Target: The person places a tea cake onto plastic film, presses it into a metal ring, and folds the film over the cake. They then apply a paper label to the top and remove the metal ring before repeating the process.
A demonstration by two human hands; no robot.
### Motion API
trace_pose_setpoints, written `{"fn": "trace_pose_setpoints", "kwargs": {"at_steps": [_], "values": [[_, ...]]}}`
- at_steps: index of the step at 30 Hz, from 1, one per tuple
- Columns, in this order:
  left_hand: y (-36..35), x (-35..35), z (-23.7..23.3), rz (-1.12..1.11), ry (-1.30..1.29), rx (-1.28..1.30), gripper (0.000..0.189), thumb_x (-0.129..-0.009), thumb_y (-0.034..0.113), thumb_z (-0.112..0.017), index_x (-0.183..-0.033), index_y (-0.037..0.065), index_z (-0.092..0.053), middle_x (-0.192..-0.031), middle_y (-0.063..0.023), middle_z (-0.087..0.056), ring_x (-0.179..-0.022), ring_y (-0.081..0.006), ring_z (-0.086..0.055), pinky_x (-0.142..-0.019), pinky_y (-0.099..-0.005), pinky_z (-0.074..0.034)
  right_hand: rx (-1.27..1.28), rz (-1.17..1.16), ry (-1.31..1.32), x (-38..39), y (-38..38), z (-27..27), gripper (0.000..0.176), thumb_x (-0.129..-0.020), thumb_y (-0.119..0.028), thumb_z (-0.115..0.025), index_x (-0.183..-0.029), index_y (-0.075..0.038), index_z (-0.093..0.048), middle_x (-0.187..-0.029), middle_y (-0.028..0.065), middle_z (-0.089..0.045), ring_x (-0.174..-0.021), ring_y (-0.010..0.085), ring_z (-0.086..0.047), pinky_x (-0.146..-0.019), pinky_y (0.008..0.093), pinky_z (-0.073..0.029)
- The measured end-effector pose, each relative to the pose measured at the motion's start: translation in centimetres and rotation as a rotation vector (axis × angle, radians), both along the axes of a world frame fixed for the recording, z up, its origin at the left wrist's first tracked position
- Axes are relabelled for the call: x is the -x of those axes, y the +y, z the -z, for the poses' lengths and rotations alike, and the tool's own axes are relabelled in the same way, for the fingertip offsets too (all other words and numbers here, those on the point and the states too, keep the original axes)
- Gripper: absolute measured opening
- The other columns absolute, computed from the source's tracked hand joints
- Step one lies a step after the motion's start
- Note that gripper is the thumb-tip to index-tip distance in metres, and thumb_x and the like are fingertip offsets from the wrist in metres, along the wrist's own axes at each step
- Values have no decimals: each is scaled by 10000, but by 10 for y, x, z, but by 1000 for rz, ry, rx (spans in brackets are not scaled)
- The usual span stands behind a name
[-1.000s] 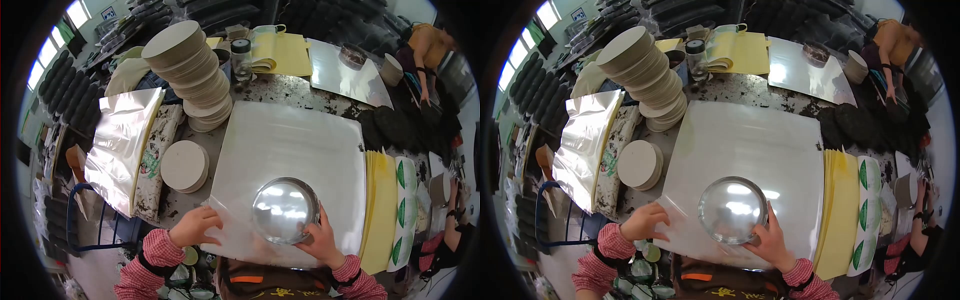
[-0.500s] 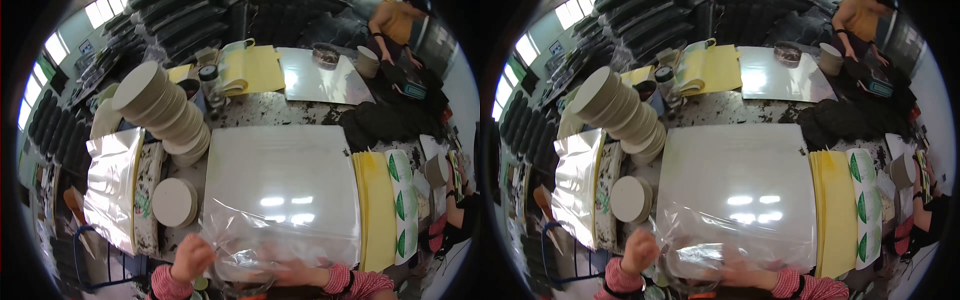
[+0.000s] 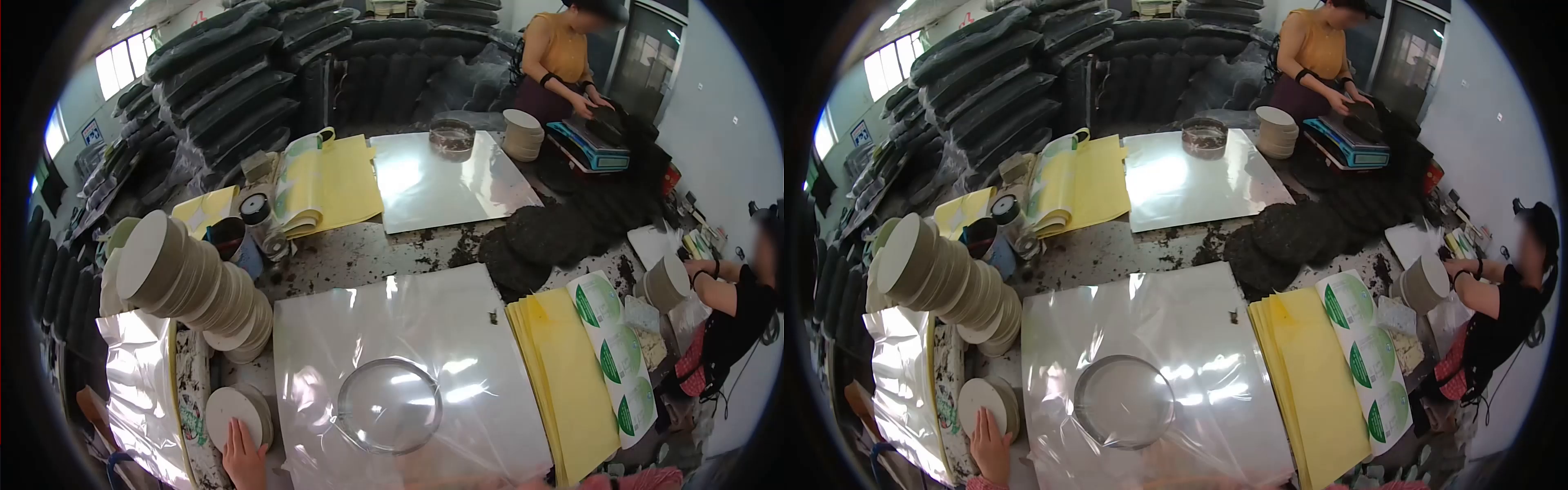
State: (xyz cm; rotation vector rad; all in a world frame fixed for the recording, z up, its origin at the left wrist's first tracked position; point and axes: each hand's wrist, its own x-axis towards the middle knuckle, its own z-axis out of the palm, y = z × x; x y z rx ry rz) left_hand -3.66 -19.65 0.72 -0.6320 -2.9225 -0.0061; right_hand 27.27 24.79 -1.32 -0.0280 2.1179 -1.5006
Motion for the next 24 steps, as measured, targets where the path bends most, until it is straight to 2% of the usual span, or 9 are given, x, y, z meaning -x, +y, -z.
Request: {"fn": "trace_pose_setpoints", "kwargs": {"at_steps": [2, 3, 6, 8, 11, 15, 18, 22, 24], "values": [[-6, -2, 10, 39, 104, 92, 686, -796, 186, -719, -1382, -61, -461, -1395, -242, -521, -1263, -396, -534, -978, -465, -470, -547, -1, 923, 26, 84, 59, 187, -876, -218, -674, -989, -70, -688, -783, 80, -661, -547, 272, -615, -538, 398, -519], [-4, -1, 8, 40, 102, 92, 686, -796, 186, -719, -1382, -61, -461, -1395, -242, -521, -1263, -396, -534, -978, -465, -470, -840, 125, 697, 98, 96, -61, 129, -865, -168, -667, -970, -96, -693, -751, 79, -669, -592, 285, -638, -532, 386, -507], [7, 1, -9, -17, 58, -27, 671, -750, 177, -752, -1345, -24, -515, -1319, -211, -591, -1157, -391, -604, -939, -452, -488, -963, 748, 804, 208, 231, -22, 292, -811, -78, -678, -1102, -97, -654, -795, 93, -668, -741, 289, -670, -665, 423, -513], [19, 3, -29, 82, 180, -139, 434, -775, 190, -746, -1160, 25, -634, -970, -125, -677, -867, -334, -646, -728, -431, -491, -1379, 623, 650, 256, 288, -25, 762, -741, -28, -680, -1452, -122, -423, -1248, 155, -556, -1191, 331, -523, -944, 440, -457], [17, 6, -53, -12, -85, -153, 628, -781, 214, -736, -1324, -25, -528, -1051, -181, -685, -927, -375, -658, -751, -448, -501, -1667, 509, 646, 278, 332, 4, 793, -756, -5, -658, -1492, -137, -391, -1440, 204, -448, -1338, 379, -418, -1144, 477, -327], [61, -6, -81, 55, 66, -403, 381, -853, 78, -641, -1222, -15, -633, -1144, -195, -682, -1037, -348, -672, -837, -408, -530, -1402, 652, 793, 275, 330, -10, 577, -876, 11, -560, -1436, -98, -480, -1355, 194, -557, -1312, 347, -487, -1132, 448, -348], [157, -10, -85, 645, 168, -389, 337, -878, 39, -611, -1210, 13, -662, -1179, -155, -678, -1120, -307, -656, -913, -377, -528, -938, 885, 1084, 265, 268, -47, 408, -964, -69, -563, -1369, -29, -527, -1303, 178, -599, -1159, 322, -595, -984, 361, -466], [180, -28, -44, 912, -99, -225, 436, -886, 146, -644, -1304, 28, -601, -1355, -174, -580, -1248, -323, -575, -1010, -405, -484, 152, 958, 727, 249, 184, -41, 355, -1023, -198, -556, -1318, 0, -551, -1233, 62, -632, -1124, 147, -593, -959, 316, -487], [151, -51, -40, 630, -332, -404, 574, -886, 298, -666, -1385, 50, -531, -1478, -183, -458, -1376, -372, -432, -1123, -481, -358, 813, 1020, 409, 242, 132, -41, 341, -1002, -187, -579, -1315, -56, -549, -1245, 62, -634, -1123, 193, -618, -987, 342, -490]]}}
